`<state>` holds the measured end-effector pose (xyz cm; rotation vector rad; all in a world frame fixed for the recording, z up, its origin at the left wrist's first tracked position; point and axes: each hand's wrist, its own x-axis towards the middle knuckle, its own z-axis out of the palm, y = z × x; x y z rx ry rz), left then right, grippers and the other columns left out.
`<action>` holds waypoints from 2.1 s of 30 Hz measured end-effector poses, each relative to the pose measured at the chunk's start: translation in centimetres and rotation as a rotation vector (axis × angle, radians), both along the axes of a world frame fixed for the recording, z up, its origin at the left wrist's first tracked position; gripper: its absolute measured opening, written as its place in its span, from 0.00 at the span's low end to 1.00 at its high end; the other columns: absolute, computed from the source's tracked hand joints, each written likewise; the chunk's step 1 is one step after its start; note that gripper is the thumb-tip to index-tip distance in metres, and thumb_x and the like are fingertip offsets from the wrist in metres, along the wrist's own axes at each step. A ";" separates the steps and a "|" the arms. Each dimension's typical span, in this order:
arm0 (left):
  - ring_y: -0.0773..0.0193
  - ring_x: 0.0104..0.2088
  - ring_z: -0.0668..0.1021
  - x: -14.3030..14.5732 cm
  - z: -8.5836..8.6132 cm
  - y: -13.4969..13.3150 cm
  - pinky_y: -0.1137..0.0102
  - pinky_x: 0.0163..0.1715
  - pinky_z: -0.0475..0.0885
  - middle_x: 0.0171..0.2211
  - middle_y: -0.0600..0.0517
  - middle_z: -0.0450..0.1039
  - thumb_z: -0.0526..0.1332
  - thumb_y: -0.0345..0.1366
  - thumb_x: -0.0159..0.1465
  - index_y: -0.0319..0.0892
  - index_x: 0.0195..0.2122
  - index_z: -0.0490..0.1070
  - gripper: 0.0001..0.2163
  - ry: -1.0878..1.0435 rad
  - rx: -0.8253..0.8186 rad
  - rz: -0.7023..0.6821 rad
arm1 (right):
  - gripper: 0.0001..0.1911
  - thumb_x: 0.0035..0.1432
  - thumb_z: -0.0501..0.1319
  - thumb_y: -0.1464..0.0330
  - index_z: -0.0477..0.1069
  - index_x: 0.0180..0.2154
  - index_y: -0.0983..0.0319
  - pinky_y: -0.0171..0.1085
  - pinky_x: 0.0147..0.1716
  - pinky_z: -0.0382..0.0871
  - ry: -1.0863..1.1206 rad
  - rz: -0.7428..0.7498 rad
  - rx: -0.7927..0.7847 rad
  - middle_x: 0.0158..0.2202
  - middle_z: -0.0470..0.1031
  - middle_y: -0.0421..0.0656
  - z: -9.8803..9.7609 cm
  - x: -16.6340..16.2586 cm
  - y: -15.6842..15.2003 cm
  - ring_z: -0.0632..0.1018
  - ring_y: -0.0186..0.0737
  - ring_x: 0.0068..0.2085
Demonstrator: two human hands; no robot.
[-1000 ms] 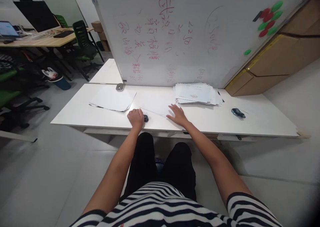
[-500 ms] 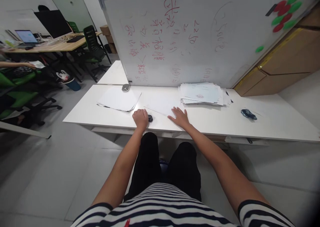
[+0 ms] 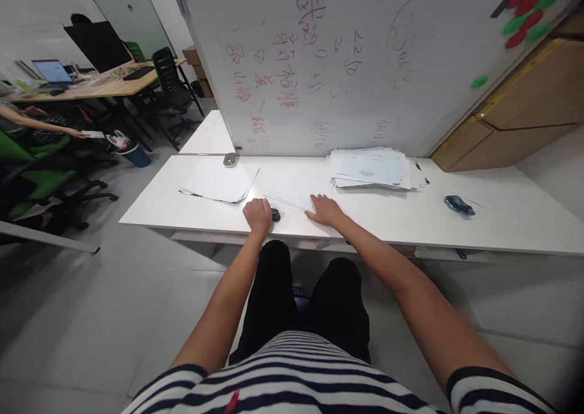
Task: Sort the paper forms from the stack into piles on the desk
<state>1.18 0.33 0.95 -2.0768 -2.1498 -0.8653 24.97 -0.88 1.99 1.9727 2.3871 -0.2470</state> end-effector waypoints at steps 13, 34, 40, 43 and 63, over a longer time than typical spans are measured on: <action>0.54 0.42 0.70 -0.1 -0.2 0.0 0.60 0.43 0.58 0.36 0.46 0.73 0.44 0.38 0.69 0.42 0.33 0.70 0.16 0.000 0.006 0.015 | 0.23 0.63 0.48 0.58 0.66 0.48 0.69 0.41 0.35 0.64 -0.255 0.258 -0.129 0.40 0.75 0.57 3.7 -1.0 1.6 0.76 0.52 0.40; 0.54 0.41 0.70 -0.2 -0.5 0.0 0.60 0.42 0.57 0.36 0.44 0.72 0.43 0.38 0.69 0.42 0.32 0.70 0.17 -0.025 0.023 -0.011 | 0.32 0.61 0.48 0.69 0.43 0.64 0.69 0.45 0.39 0.65 -0.244 0.223 -0.148 0.41 0.75 0.59 1.6 -1.8 0.9 0.74 0.58 0.46; 0.54 0.42 0.70 -0.3 -0.5 -0.1 0.60 0.43 0.58 0.35 0.45 0.72 0.44 0.38 0.69 0.42 0.32 0.70 0.17 -0.045 0.025 -0.020 | 0.24 0.63 0.46 0.61 0.59 0.56 0.68 0.44 0.36 0.66 -0.268 0.256 -0.100 0.45 0.71 0.61 2.0 -1.0 0.2 0.75 0.55 0.41; 0.54 0.42 0.70 -0.3 -0.4 -0.2 0.60 0.43 0.58 0.35 0.45 0.72 0.43 0.38 0.69 0.42 0.32 0.70 0.17 -0.034 0.021 -0.021 | 0.23 0.64 0.45 0.61 0.60 0.54 0.68 0.43 0.37 0.66 -0.275 0.270 -0.101 0.45 0.71 0.61 2.0 -0.8 0.3 0.76 0.53 0.40; 0.55 0.44 0.71 -0.6 0.4 -0.8 0.59 0.48 0.58 0.37 0.44 0.73 0.42 0.40 0.69 0.42 0.33 0.70 0.19 -0.078 -0.010 -0.045 | 0.20 0.65 0.39 0.68 0.63 0.48 0.70 0.37 0.40 0.66 0.306 -0.350 0.304 0.40 0.75 0.54 -0.5 -0.9 -7.5 0.74 0.43 0.40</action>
